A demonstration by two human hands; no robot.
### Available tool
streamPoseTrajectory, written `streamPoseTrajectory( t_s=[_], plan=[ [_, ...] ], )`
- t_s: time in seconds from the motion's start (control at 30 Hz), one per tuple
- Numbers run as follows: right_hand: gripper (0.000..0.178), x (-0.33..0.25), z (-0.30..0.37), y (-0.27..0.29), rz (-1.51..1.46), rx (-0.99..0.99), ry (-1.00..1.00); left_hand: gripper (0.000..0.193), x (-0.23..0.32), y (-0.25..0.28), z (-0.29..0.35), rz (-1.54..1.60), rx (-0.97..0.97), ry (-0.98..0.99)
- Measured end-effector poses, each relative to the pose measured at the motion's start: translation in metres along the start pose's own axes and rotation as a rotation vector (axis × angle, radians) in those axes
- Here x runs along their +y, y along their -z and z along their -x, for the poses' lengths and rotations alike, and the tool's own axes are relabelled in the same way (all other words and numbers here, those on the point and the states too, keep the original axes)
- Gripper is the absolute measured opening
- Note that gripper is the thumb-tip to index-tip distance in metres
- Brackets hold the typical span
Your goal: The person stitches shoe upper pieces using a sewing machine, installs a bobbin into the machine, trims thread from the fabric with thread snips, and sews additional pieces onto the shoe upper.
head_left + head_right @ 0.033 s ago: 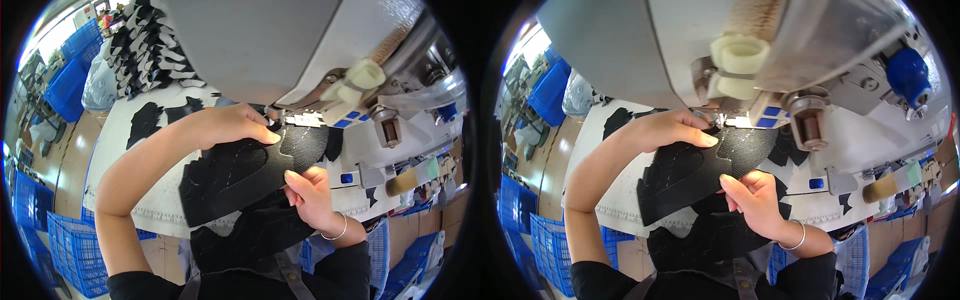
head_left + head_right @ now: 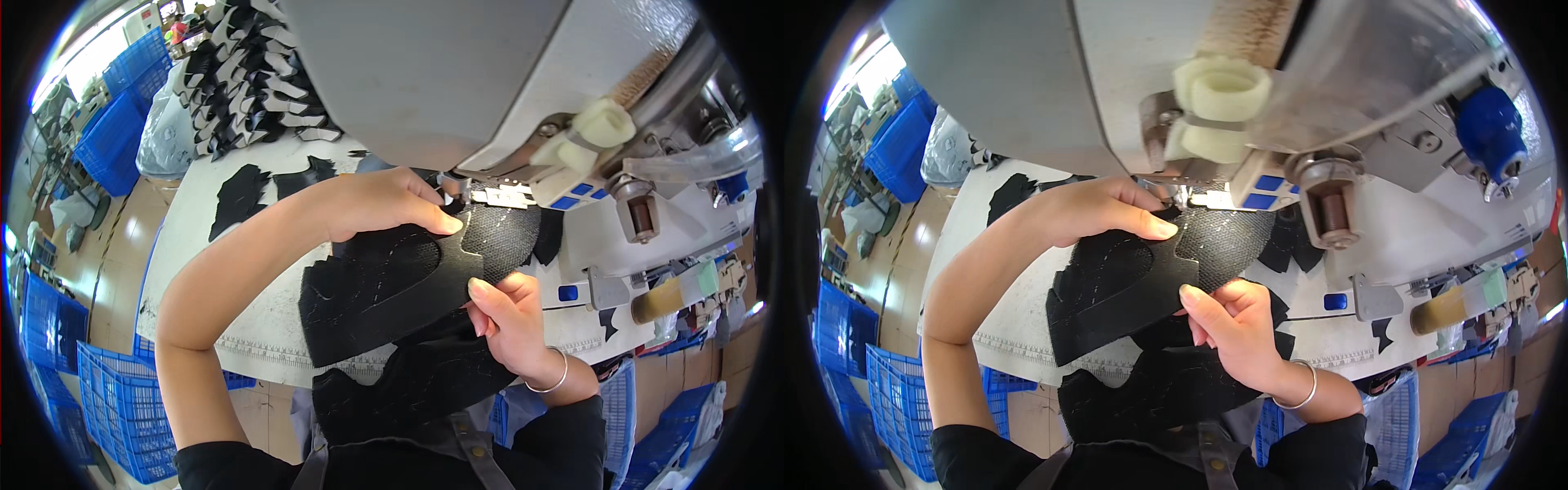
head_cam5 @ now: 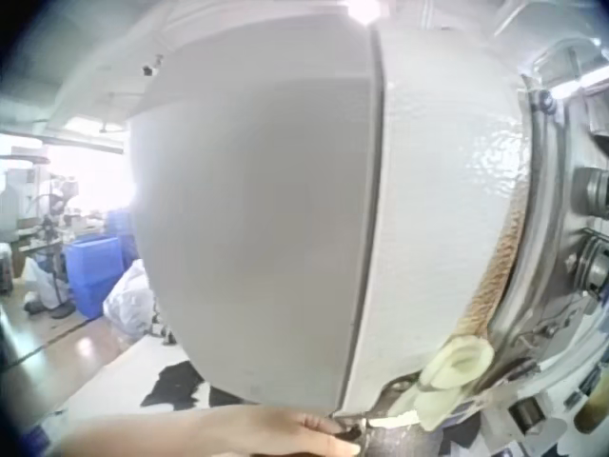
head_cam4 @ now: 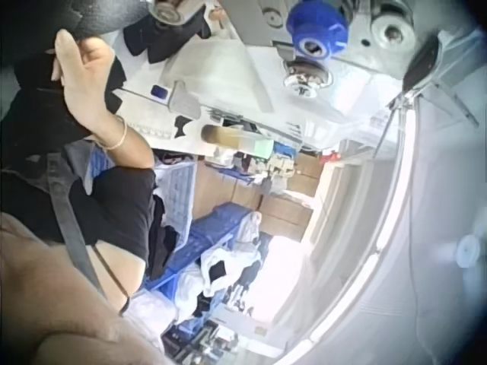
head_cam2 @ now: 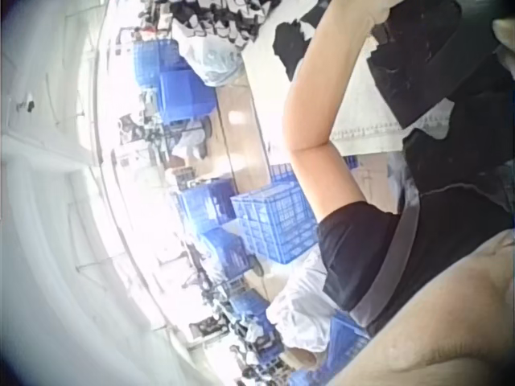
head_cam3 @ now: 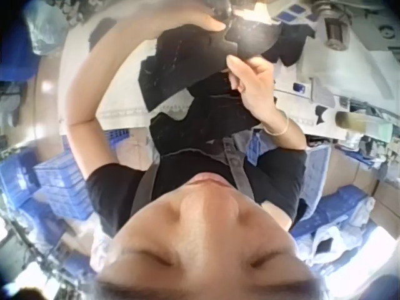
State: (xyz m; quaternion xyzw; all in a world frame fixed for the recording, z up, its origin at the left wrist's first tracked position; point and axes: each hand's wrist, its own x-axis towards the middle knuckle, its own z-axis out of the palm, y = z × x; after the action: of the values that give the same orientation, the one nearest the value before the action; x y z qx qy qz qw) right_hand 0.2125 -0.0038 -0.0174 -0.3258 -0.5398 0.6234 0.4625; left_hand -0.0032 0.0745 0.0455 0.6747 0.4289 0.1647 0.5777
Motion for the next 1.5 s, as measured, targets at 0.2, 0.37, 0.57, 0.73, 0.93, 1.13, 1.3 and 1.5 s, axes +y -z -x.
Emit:
streamPoseTrajectory(
  t_s=[0.2, 0.37, 0.57, 0.73, 0.93, 1.13, 1.3, 1.5],
  plan=[
    [0.032, 0.002, 0.001, -0.001, 0.004, -0.003, 0.024, 0.039, -0.003, 0.001, -0.001, -0.004, 0.035, 0.028],
    [0.030, 0.005, 0.001, -0.003, -0.016, 0.018, 0.056, 0.040, -0.004, 0.000, 0.000, -0.049, 0.028, 0.011],
    [0.029, 0.007, 0.002, -0.005, 0.020, 0.053, 0.093, 0.034, -0.014, -0.003, -0.006, -0.027, 0.052, -0.110],
    [0.032, 0.007, 0.002, -0.005, 0.004, 0.026, 0.080, 0.032, -0.011, 0.002, -0.005, -0.137, 0.007, -0.024],
    [0.034, 0.008, 0.000, -0.008, -0.020, -0.028, 0.109, 0.030, -0.010, -0.001, -0.008, -0.007, 0.048, -0.173],
    [0.037, -0.001, -0.001, -0.010, 0.014, -0.049, 0.024, 0.018, 0.007, -0.003, 0.002, 0.054, 0.087, 0.056],
    [0.037, 0.001, -0.005, 0.002, 0.015, -0.042, 0.091, 0.013, -0.004, -0.012, 0.001, 0.235, 0.079, -0.002],
    [0.034, 0.002, -0.014, 0.015, 0.135, -0.030, 0.072, 0.012, -0.012, -0.023, 0.000, 0.420, 0.241, -0.060]
  ],
)
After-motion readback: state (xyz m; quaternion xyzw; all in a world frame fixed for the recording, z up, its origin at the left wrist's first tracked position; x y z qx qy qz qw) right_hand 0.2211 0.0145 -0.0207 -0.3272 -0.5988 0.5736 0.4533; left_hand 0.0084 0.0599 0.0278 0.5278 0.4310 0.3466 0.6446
